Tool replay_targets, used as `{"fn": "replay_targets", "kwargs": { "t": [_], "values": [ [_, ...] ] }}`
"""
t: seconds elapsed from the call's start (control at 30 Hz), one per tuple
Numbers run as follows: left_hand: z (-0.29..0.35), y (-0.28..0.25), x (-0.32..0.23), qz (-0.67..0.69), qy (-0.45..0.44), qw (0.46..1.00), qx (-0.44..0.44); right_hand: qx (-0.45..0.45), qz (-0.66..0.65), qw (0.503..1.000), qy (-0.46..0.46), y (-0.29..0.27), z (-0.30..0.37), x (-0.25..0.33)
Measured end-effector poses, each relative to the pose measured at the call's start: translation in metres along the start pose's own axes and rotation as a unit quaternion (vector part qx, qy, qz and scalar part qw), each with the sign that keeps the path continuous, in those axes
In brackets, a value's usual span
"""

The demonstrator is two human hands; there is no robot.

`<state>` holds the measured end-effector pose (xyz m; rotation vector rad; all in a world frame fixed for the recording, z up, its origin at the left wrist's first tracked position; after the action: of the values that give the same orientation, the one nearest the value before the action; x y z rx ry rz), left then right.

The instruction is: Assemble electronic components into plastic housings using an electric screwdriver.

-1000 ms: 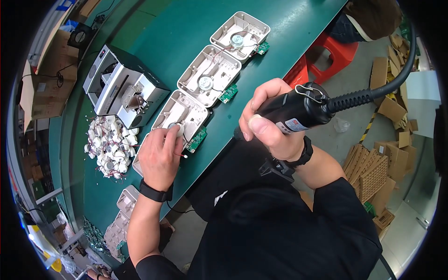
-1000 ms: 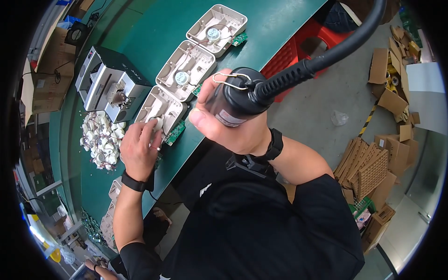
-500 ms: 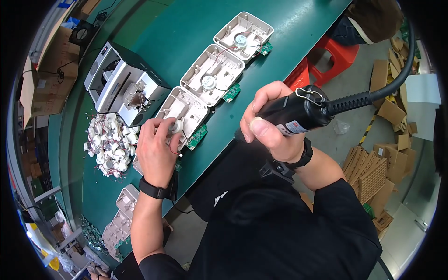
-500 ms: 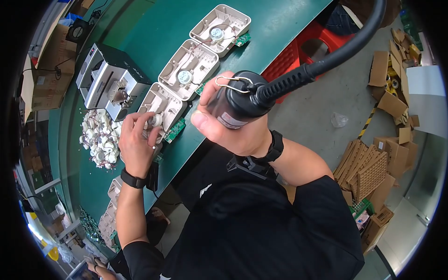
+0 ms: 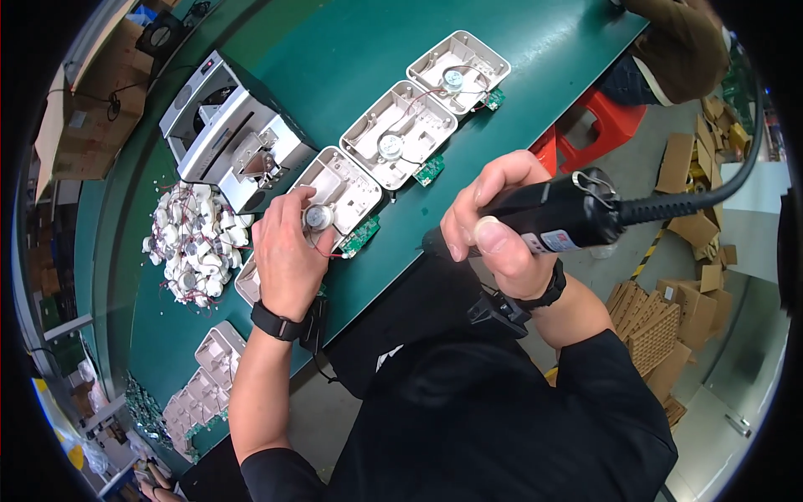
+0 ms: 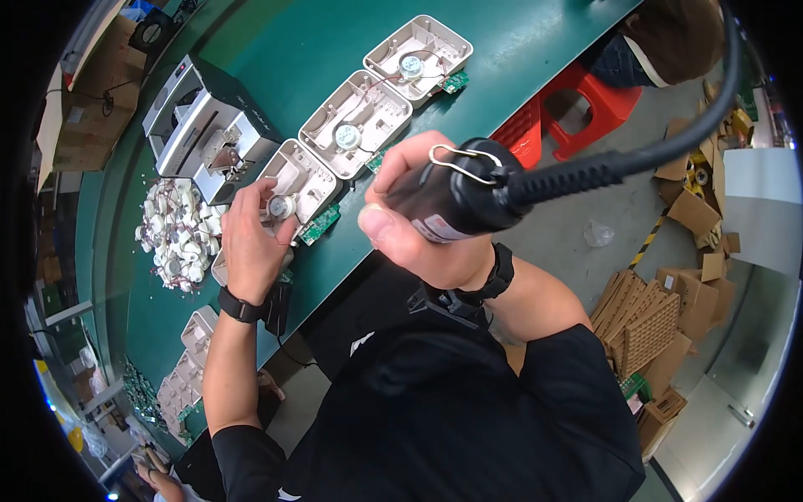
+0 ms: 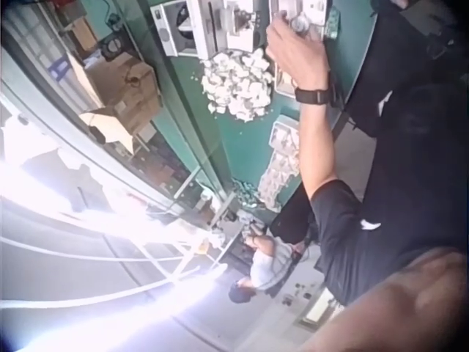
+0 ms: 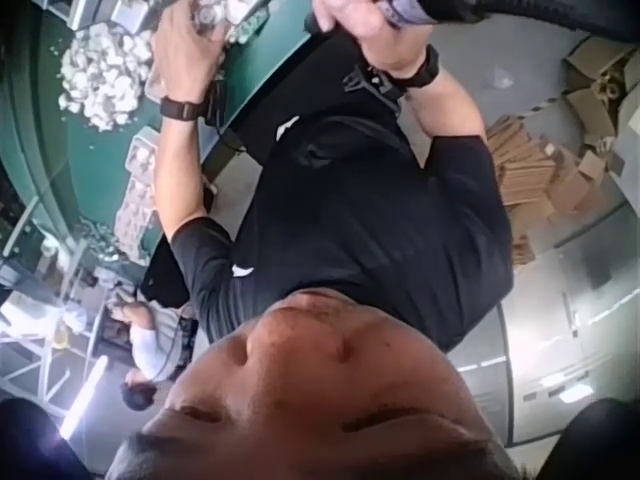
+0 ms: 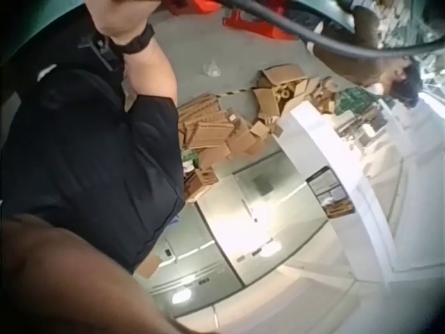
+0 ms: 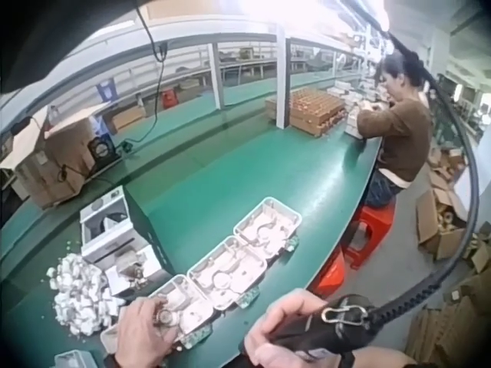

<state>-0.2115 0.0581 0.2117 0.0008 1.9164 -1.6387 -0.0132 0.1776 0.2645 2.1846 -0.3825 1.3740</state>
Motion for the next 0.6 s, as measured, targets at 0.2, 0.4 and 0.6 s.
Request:
{"fn": "replay_targets", "kwargs": {
  "t": [0.2,0.4,0.6],
  "values": [
    [0.007,-0.004,0.003,-0.029,0.064,0.997,-0.045,0.049,-0.006,0.998,-0.040,0.034,-0.033,0.016],
    [0.008,-0.001,0.010,-0.046,0.043,0.997,-0.044,0.081,0.060,0.991,-0.088,0.075,-0.082,-0.003],
    [0.013,-0.008,0.014,-0.031,0.047,0.997,-0.049,0.115,0.114,0.981,-0.105,0.103,-0.106,-0.025]
  ]
}}
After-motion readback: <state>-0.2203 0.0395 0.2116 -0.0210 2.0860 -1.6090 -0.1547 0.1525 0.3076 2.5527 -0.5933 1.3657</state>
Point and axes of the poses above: each hand's wrist, its own z-axis away from the middle knuckle, its own y-axis out of the palm, x = y × z, the point moved 9 cm from there along -z, towards the middle knuckle, and after that the axes turned 9 degrees about x, right-handed, at the moved point
